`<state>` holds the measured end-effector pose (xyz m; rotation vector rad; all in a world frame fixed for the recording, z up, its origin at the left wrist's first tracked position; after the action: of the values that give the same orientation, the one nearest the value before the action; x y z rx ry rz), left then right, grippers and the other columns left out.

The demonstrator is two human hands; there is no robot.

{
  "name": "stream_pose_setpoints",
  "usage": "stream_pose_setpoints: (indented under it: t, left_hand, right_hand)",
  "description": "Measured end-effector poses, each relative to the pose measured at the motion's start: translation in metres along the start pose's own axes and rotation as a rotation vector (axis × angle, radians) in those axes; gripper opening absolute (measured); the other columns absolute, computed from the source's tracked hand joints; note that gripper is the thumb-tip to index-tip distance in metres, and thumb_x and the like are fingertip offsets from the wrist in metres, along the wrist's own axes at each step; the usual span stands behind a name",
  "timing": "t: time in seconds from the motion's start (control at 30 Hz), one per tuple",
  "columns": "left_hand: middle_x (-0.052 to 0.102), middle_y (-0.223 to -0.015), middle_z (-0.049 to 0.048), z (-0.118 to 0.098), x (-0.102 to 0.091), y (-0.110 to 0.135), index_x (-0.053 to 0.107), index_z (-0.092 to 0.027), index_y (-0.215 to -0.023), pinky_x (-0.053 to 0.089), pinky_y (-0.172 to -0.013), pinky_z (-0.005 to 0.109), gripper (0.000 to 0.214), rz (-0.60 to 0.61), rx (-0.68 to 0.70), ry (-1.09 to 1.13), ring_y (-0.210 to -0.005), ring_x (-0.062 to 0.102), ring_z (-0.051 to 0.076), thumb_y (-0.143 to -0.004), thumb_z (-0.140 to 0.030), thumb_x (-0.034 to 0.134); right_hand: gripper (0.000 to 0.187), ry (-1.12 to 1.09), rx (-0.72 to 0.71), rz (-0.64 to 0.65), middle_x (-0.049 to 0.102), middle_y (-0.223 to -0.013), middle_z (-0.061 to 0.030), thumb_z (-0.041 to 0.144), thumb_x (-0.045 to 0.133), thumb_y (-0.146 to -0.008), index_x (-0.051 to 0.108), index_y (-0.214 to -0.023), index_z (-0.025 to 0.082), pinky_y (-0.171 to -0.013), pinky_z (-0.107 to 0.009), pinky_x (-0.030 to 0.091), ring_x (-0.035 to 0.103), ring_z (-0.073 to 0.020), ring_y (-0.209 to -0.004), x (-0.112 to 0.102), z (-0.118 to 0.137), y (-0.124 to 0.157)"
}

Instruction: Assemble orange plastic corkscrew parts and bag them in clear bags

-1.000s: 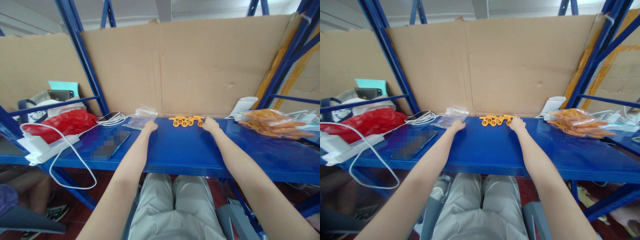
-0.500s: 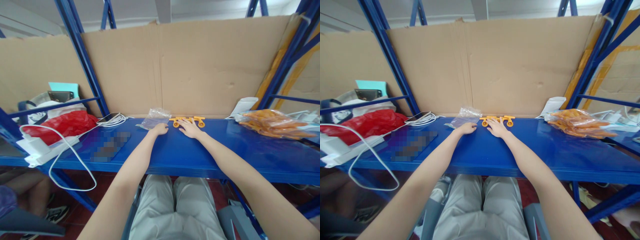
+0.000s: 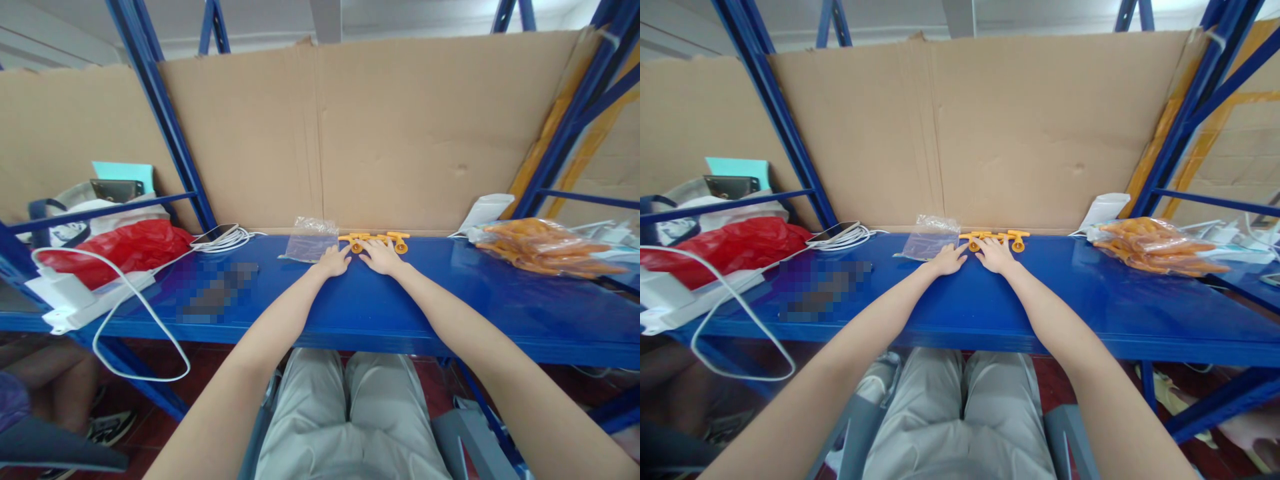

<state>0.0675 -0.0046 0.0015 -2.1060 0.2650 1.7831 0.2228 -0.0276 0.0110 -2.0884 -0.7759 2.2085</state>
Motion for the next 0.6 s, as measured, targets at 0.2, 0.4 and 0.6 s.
stream_pose_setpoints:
  t: [0.2,0.4,0.6]
  left_hand:
    - [0.053,-0.138,0.0174,-0.0027,0.0007,-0.0051,0.035,-0.016,-0.150,0.036,-0.109,0.039,0.057,0.006,0.124,-0.042,-0.126,0.052,0.029,-0.093,-0.021,0.037]
    - [0.056,-0.137,0.0148,-0.0066,-0.0007,-0.0077,0.046,-0.012,-0.143,0.039,-0.109,0.033,0.056,-0.014,0.225,-0.068,-0.126,0.053,0.025,-0.087,-0.013,0.040]
    - [0.057,-0.137,0.0145,-0.0091,-0.0008,-0.0086,0.055,-0.010,-0.134,0.040,-0.109,0.032,0.050,-0.007,0.303,-0.094,-0.126,0.054,0.023,-0.086,-0.011,0.039]
  right_hand:
    - [0.048,0.007,-0.032,0.013,0.049,-0.147,-0.0108,0.033,0.037,-0.098,0.044,-0.145,0.029,-0.110,-0.064,0.022,0.043,-0.0312,-0.135,-0.0001,0.0003,-0.0019]
    - [0.041,0.081,0.046,0.006,0.060,-0.132,-0.0173,0.034,0.039,-0.098,0.052,-0.134,0.021,-0.101,-0.055,0.032,0.053,-0.0322,-0.124,-0.0058,0.0044,-0.0024]
    - [0.041,0.133,0.126,0.006,0.062,-0.128,-0.0199,0.036,0.042,-0.097,0.051,-0.131,0.017,-0.098,-0.051,0.031,0.054,-0.0330,-0.122,-0.0069,0.0019,-0.0005]
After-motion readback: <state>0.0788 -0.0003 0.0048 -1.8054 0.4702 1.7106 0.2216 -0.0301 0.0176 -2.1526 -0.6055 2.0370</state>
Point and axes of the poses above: each hand's wrist, its own y-axis away from the middle knuckle, its own x-axis out of the palm, z = x × y, the point moved 2 cm from there along -y, towards the middle knuckle
